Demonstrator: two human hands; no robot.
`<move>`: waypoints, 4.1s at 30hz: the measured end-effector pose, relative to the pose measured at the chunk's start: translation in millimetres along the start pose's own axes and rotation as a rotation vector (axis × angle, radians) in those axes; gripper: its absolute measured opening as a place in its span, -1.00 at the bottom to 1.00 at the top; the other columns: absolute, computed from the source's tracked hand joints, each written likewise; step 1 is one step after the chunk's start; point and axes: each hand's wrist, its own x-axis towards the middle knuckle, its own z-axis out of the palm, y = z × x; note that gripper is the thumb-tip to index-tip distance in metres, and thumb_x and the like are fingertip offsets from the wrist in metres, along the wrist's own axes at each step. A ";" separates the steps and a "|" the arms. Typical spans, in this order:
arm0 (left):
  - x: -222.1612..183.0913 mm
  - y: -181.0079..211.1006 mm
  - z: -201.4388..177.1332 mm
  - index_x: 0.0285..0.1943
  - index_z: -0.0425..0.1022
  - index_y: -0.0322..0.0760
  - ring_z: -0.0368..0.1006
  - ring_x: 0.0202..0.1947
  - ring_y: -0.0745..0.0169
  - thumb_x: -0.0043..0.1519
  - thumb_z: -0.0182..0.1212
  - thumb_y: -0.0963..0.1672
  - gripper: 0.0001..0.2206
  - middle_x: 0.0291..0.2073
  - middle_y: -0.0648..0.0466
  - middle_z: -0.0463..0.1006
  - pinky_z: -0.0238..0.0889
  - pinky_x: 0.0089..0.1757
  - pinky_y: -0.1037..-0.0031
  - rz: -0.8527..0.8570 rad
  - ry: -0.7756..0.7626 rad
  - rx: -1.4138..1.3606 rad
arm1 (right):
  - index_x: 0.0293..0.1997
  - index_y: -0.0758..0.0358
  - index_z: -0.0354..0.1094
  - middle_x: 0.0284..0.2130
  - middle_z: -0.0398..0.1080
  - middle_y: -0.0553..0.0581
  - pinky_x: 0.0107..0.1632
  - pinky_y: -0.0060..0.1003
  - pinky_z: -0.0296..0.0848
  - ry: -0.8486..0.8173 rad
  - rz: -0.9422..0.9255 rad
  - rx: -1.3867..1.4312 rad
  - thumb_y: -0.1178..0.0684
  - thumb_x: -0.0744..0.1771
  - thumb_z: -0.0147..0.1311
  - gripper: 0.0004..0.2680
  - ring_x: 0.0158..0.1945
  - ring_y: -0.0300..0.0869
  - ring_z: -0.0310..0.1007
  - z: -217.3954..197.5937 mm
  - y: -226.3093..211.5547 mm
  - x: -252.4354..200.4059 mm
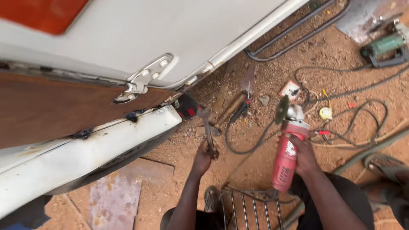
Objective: Use an angle grinder and tools to repair or modify a vehicle body panel.
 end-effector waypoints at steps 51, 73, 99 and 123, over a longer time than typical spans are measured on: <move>-71.4 39.6 85.7 0.21 0.32 -0.33 0.56 -0.10 0.26 0.01 0.53 -0.09 -0.38 -0.14 0.03 0.57 0.50 0.00 0.34 0.339 -0.087 0.110 | -0.01 0.32 0.35 -0.31 0.52 0.17 -0.23 -0.26 0.63 -0.587 -0.252 -0.290 0.00 0.28 0.24 -0.72 -0.29 -0.18 0.58 161.5 47.5 21.0; 3.7 39.9 76.7 0.05 0.36 -0.31 0.58 -0.28 0.29 -0.08 0.41 -0.18 -0.51 -0.26 0.05 0.59 0.54 -0.14 0.38 0.577 0.114 -0.068 | 0.18 0.26 0.21 -0.15 0.50 0.15 -0.08 -0.20 0.65 -0.658 -0.362 -0.615 0.02 0.25 0.30 -0.58 -0.13 -0.21 0.59 213.9 38.8 65.9; 4.9 60.1 68.1 0.41 -0.03 -0.25 0.56 -0.03 0.20 0.07 0.43 -0.14 -0.23 0.03 -0.05 0.43 0.58 -0.03 0.36 0.587 0.151 0.055 | 0.10 0.32 0.27 -0.15 0.50 0.14 -0.01 -0.25 0.58 -0.420 -0.774 -0.854 0.03 0.15 0.41 -0.52 -0.11 -0.19 0.55 237.0 43.6 70.3; 15.0 25.6 75.0 0.40 0.04 -0.31 0.54 0.03 0.15 0.07 0.37 -0.13 -0.27 0.06 -0.09 0.47 0.47 0.04 0.29 0.689 0.156 -0.122 | 0.30 0.30 0.08 0.01 0.38 0.23 0.17 -0.08 0.47 -0.336 -0.687 -1.100 -0.11 0.14 0.43 -0.33 0.09 -0.03 0.49 238.3 43.2 36.8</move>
